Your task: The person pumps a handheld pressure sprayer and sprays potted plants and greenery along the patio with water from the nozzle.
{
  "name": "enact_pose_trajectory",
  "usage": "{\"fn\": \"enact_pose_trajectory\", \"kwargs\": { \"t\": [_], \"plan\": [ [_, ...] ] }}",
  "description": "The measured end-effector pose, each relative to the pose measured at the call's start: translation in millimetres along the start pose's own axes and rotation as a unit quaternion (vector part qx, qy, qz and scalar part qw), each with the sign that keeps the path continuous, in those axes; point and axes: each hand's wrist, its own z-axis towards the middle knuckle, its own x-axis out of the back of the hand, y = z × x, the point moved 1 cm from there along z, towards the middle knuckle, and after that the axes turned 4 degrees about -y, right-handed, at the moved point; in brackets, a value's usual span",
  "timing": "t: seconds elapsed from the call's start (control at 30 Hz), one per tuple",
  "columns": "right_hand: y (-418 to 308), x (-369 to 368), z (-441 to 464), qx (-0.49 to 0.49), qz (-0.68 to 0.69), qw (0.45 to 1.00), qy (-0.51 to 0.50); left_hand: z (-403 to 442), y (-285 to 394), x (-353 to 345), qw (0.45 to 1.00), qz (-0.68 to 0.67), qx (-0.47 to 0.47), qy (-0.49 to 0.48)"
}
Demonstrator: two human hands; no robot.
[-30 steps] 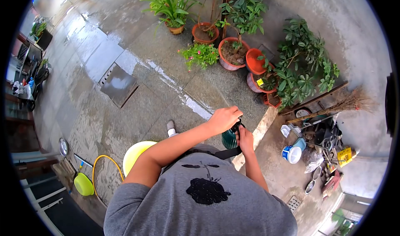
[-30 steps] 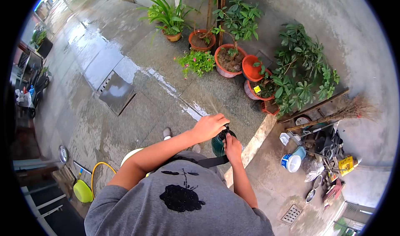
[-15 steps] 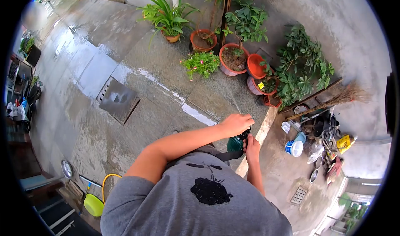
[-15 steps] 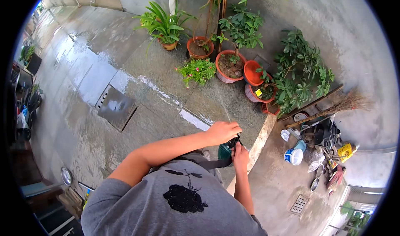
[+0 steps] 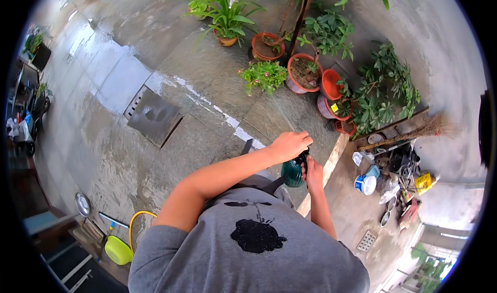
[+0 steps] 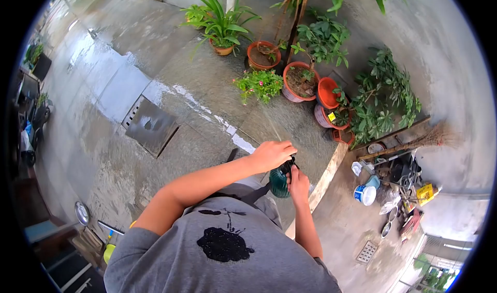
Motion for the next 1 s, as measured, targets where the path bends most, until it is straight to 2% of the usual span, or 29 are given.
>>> {"fn": "enact_pose_trajectory", "kwargs": {
  "t": [0.13,0.4,0.63,1.0],
  "plan": [
    [-29.7,-32.7,19.2,0.051,0.003,0.999,-0.011,-5.1,-19.5,34.9,0.998,0.023,0.014,0.051],
    [-88.1,-101.5,73.7,0.109,0.052,0.992,-0.036,2.0,-73.7,107.8,0.994,0.062,0.048,0.081],
    [-131.5,-160.4,131.8,0.095,0.085,0.99,-0.06,17.7,-140.5,160.0,0.992,0.078,0.076,0.069],
    [-192.6,-211.7,197.1,0.073,0.04,0.995,-0.055,49.0,-225.1,214.9,0.989,0.107,0.093,0.039]
  ]
}}
